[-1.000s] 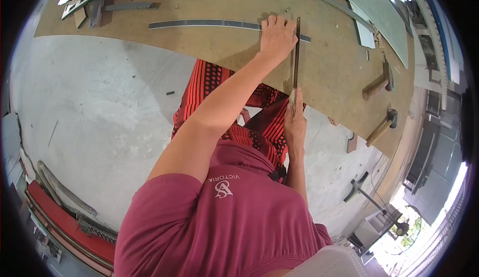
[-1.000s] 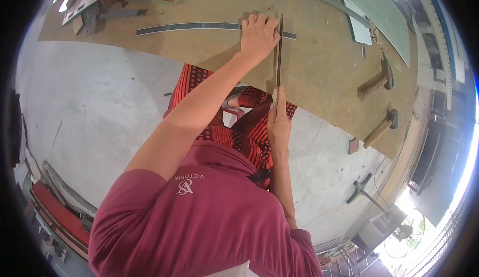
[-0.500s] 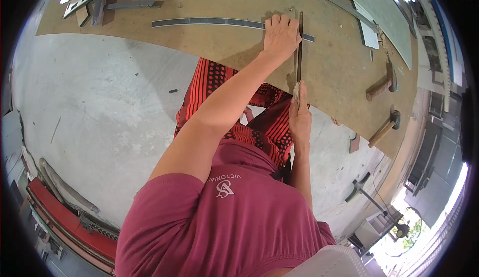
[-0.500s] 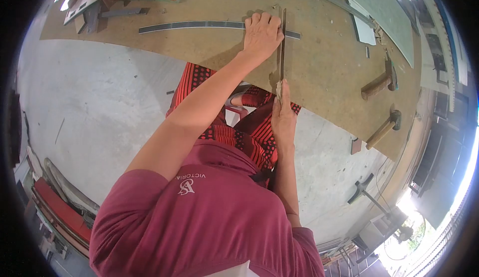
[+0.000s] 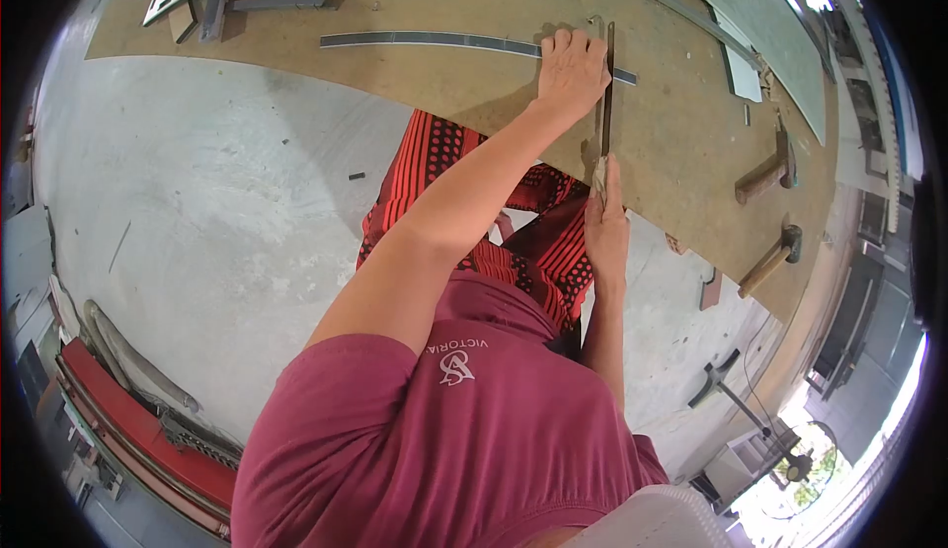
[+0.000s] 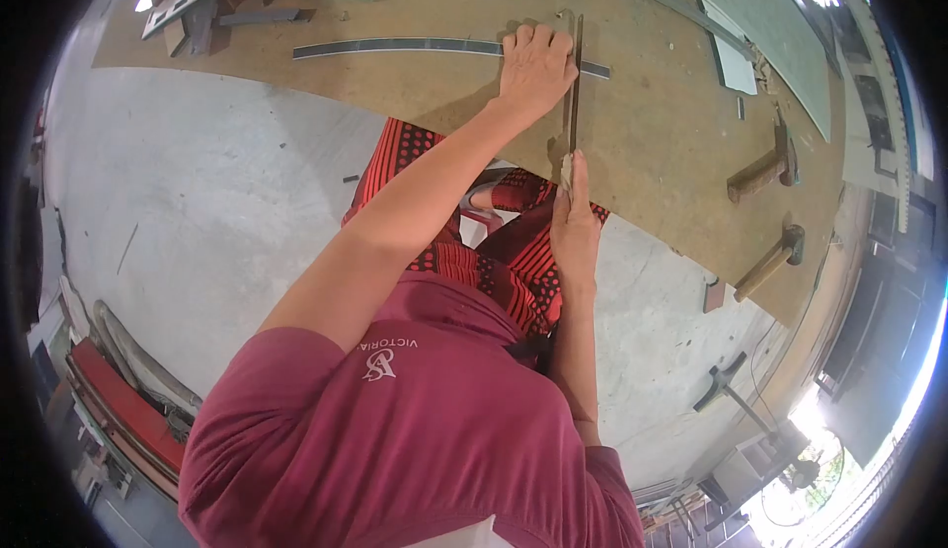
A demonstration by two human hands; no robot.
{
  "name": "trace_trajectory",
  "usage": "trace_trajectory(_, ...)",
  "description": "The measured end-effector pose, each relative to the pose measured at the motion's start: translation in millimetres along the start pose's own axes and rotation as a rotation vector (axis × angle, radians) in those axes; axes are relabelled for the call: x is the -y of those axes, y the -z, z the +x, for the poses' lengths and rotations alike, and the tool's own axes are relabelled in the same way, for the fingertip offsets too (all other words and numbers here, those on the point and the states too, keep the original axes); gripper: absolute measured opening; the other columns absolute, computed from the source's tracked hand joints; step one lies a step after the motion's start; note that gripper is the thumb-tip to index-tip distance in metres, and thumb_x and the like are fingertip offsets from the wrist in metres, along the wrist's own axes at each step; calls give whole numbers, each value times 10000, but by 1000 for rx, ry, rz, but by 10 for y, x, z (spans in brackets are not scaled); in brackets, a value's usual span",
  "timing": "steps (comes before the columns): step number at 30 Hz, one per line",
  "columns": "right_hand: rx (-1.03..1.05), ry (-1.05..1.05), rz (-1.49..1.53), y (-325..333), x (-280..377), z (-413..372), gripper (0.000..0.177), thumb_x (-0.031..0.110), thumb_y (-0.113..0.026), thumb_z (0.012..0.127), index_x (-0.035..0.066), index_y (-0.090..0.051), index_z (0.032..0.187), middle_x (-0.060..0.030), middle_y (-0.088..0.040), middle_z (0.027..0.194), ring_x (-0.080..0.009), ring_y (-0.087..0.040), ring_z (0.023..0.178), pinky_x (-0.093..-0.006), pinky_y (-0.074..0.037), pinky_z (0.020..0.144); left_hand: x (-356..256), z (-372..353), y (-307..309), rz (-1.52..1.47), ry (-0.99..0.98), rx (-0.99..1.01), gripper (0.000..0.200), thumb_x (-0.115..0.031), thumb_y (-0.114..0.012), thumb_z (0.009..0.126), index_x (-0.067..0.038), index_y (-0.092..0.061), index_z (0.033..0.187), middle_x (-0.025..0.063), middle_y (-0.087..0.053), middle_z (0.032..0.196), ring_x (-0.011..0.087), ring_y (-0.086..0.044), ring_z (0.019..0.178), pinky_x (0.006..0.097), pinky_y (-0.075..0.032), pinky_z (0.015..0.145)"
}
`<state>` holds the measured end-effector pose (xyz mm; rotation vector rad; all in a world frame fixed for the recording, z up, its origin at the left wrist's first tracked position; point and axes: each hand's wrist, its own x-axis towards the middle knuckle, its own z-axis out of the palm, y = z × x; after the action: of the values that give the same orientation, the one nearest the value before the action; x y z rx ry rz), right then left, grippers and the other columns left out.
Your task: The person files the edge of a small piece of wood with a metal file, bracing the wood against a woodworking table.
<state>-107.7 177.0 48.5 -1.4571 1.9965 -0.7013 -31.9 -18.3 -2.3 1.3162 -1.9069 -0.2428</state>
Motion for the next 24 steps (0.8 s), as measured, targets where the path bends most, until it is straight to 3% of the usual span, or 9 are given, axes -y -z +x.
trace_trajectory(2, 25, -66, -46, -7, -35, -79, 557, 135, -445, 965, 246, -258, 1477, -216, -533, 1295, -427, -534, 1132, -447, -472, 848, -4, 10, 5, 0, 1, -2, 162, -178, -622, 768, -90, -576, 896, 107, -551, 919, 310, -484, 922, 431, -349, 784)
trace_trajectory(8, 21, -13, -37, 15, -19, -88, 538, 153, -435, 973, 217, -260, 1478, -218, -528, 1302, -421, -534, 1143, -431, -459, 885, -2, -9, 2, -8, -12, -24, 154, -175, -625, 772, -84, -580, 888, 113, -553, 916, 312, -486, 923, 433, -351, 792)
trace_trajectory(24, -4, -68, -100, 19, 121, 77, 542, 106, -450, 955, 207, -296, 1465, -246, -572, 1212, -444, -566, 1061, -470, -460, 850, -4, -6, 3, -19, -6, -20, 149, -177, -625, 772, -84, -592, 884, 116, -548, 905, 311, -484, 917, 432, -349, 796)
